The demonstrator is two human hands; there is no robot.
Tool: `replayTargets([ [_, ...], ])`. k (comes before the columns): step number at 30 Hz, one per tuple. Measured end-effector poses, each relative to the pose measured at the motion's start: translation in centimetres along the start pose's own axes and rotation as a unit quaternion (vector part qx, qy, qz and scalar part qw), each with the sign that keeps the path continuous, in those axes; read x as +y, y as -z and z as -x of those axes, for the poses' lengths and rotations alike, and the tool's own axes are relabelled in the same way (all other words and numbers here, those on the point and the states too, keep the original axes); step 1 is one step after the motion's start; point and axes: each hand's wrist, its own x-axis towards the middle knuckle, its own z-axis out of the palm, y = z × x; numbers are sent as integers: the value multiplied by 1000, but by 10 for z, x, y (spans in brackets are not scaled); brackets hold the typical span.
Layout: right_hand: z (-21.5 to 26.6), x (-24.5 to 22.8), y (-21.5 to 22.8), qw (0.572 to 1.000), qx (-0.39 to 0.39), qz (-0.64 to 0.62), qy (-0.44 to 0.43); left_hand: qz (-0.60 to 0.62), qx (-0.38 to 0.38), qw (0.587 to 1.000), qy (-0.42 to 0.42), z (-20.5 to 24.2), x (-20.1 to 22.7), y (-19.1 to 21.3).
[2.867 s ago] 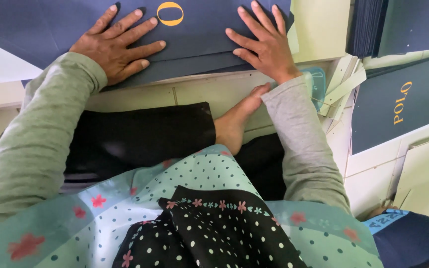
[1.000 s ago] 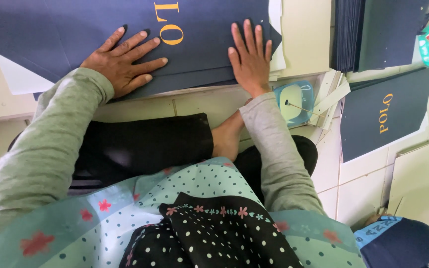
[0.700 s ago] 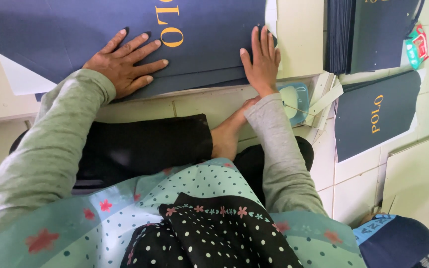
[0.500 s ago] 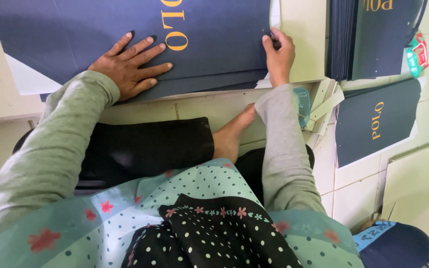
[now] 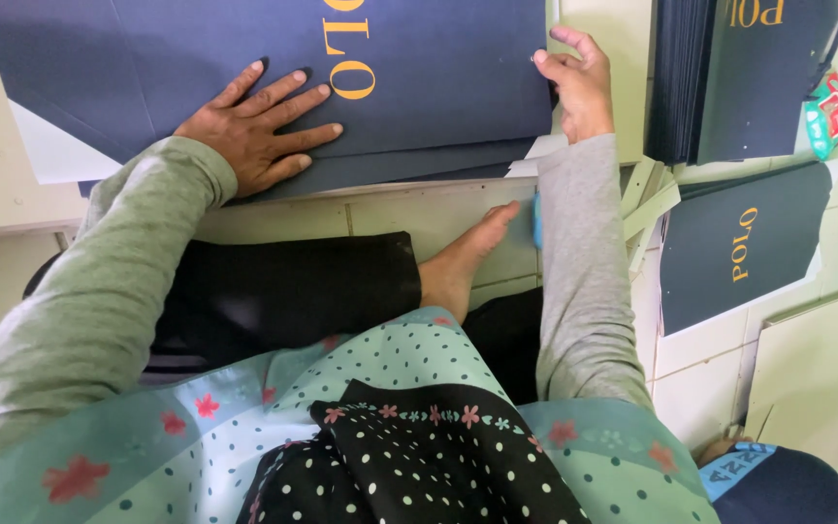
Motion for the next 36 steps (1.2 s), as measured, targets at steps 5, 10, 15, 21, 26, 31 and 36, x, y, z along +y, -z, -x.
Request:
replayTargets([
  [5,-3,9,0,1000,5,-4,10,15,0,1000,-3,-1,-2,-3],
  [10,-8,18,0,999,6,-15,48,23,3,1000,-5,0,-1,1],
  [15,-9,23,0,998,1,-47,45,42,2,999,-7,-1,-2,-1],
  [21,-10,20,10,998,-35,-20,49,10,-5,1000,-3,-1,-3,-5],
  [26,-10,16,9,996,-65,-41,52,-43,-16,999,4,-1,0,-2],
  [31,-7,13,6,999,-30,-10,34,25,3,1000,2,0,0,0],
  [36,-11,16,9,997,-42,-56,39,-295,-3,955,-2,-1,-1,0],
])
